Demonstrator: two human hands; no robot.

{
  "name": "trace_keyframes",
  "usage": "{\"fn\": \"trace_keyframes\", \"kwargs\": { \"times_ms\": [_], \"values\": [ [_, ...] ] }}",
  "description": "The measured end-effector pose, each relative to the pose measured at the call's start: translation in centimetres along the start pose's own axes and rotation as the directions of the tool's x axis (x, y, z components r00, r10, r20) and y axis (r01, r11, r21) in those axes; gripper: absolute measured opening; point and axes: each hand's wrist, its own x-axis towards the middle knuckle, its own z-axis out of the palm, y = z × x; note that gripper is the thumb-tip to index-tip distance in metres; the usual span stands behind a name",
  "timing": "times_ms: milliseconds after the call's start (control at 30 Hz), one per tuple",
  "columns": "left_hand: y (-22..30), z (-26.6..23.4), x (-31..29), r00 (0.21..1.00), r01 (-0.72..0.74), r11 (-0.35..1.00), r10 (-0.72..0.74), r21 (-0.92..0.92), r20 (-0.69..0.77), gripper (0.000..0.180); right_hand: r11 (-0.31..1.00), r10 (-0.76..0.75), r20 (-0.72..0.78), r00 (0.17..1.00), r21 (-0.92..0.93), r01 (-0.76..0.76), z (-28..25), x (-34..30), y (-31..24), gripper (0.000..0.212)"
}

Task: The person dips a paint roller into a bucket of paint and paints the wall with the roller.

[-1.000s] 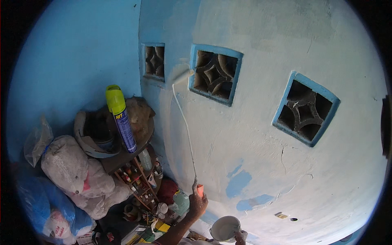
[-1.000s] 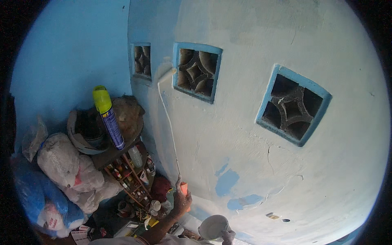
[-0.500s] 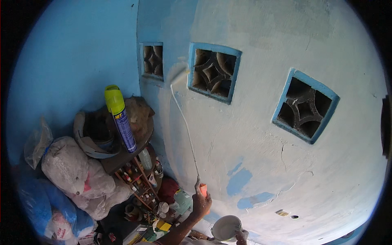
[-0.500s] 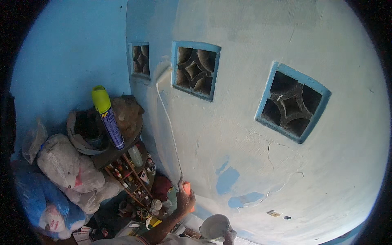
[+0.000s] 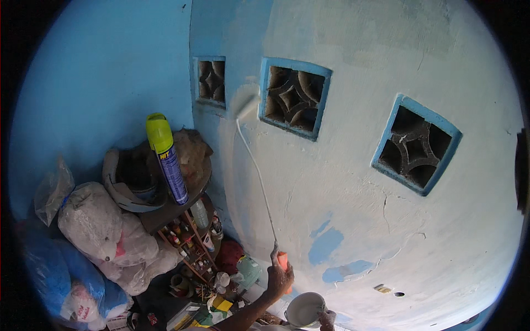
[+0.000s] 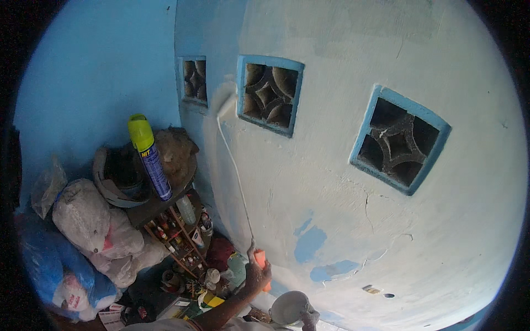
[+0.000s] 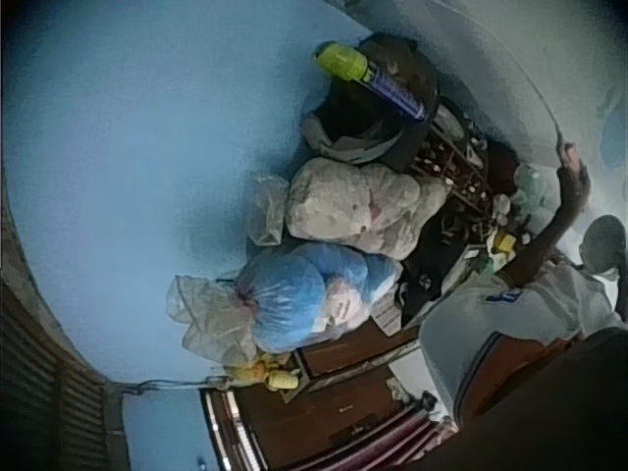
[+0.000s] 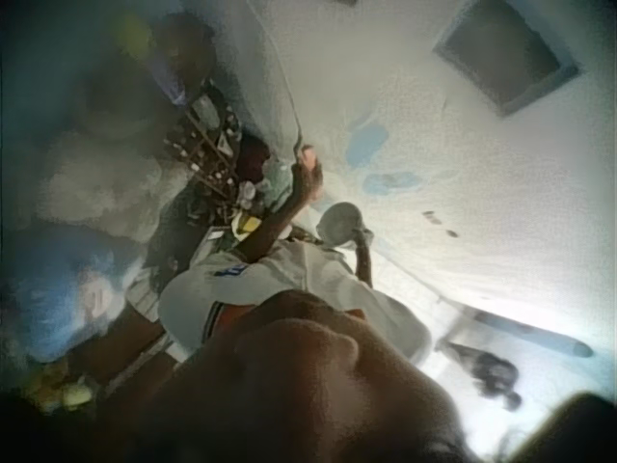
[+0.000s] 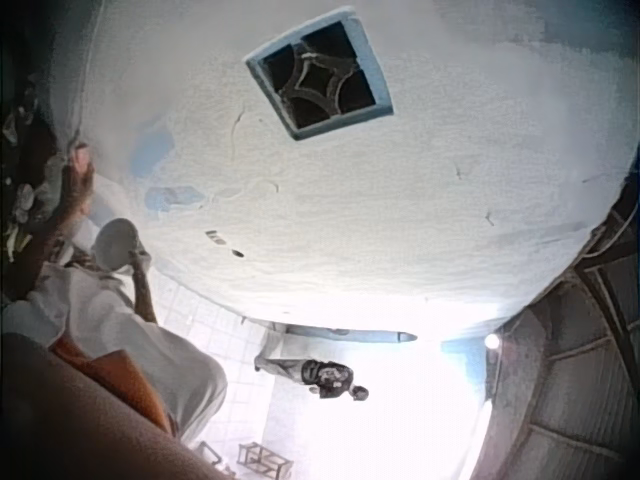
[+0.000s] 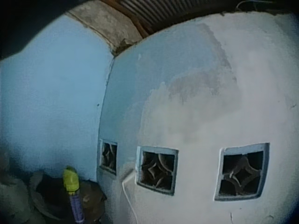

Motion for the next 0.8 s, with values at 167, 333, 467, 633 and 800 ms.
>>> {"fn": "trace_keyframes", "kwargs": {
  "times_ms": [167,333,467,633,800],
  "values": [
    [-0.8,-0.8,10.2,0.976,-0.111,0.950,0.159,0.293,-0.146,0.053,0.998,-0.052,0.005,0.999,0.043,0.052,-0.6,2.5,2.9,0.018],
    [-2.0,-0.3,7.3,0.997,-0.067,0.990,0.072,0.127,-0.033,0.055,0.996,-0.077,-0.056,0.996,-0.058,0.073,-0.1,4.0,4.1,0.027],
    [-1.3,-1.0,2.3,0.990,-0.128,0.983,0.134,0.129,-0.033,0.063,0.986,-0.100,0.019,0.995,0.139,0.096,0.8,2.8,3.0,0.025],
    [-1.9,-3.5,10.1,0.963,-0.221,0.951,0.247,0.214,-0.105,0.063,0.999,-0.029,-0.016,0.999,-0.033,0.028,0.3,4.3,2.6,0.020],
    [0.3,-2.8,11.8,0.978,-0.185,0.961,0.201,0.206,-0.059,0.061,0.999,-0.039,-0.026,0.999,-0.002,0.039,0.7,4.3,3.0,0.021]
  ]
}}
